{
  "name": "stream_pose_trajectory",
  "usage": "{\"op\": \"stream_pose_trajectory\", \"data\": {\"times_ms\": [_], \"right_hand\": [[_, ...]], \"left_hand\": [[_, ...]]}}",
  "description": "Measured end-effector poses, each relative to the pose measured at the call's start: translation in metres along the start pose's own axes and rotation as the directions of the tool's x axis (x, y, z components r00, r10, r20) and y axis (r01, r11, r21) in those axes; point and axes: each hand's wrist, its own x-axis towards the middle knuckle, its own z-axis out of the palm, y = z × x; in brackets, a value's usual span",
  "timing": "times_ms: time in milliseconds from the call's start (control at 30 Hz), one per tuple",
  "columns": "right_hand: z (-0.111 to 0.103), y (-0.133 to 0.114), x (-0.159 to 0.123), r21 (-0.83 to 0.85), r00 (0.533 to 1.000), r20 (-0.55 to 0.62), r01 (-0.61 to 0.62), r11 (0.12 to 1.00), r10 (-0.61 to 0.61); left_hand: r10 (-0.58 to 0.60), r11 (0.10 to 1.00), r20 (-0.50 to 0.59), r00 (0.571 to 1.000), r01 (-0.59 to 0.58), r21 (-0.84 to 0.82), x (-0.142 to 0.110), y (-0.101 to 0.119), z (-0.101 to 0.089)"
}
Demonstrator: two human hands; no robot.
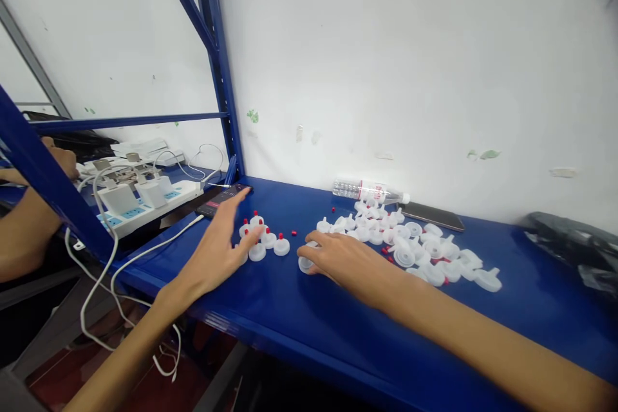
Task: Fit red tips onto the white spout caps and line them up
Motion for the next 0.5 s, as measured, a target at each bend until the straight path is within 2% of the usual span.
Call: {"op": "stream_pose_trajectory", "data": {"times_ms": [100,200,267,367,500], "right_hand": [[-0.002,-0.003,-0.011,-0.020,1.000,0.031,0.006,1.000,-0.005],[-0.001,-0.005,-0.023,-0.035,0.999,0.035,0.030,0.999,-0.029],[0.005,-0.005,-0.032,-0.047,0.999,-0.026,0.047,0.998,-0.048],[0.018,-0.002,-0.043,-0.037,0.987,-0.148,0.050,0.998,-0.055],[0.028,0.002,-0.051,0.001,0.978,-0.203,0.040,0.999,-0.039]], "left_hand": [[-0.085,0.996,-0.113,0.990,0.088,0.025,-0.011,-0.011,-0.027],[-0.165,0.982,-0.103,0.981,0.173,0.076,-0.022,-0.031,-0.043],[-0.165,0.982,-0.021,0.986,0.166,0.088,-0.024,-0.042,-0.043],[-0.128,0.990,0.094,0.987,0.120,0.080,-0.018,-0.048,-0.033],[-0.102,0.993,0.127,0.987,0.094,0.066,-0.010,-0.047,-0.022]]}}
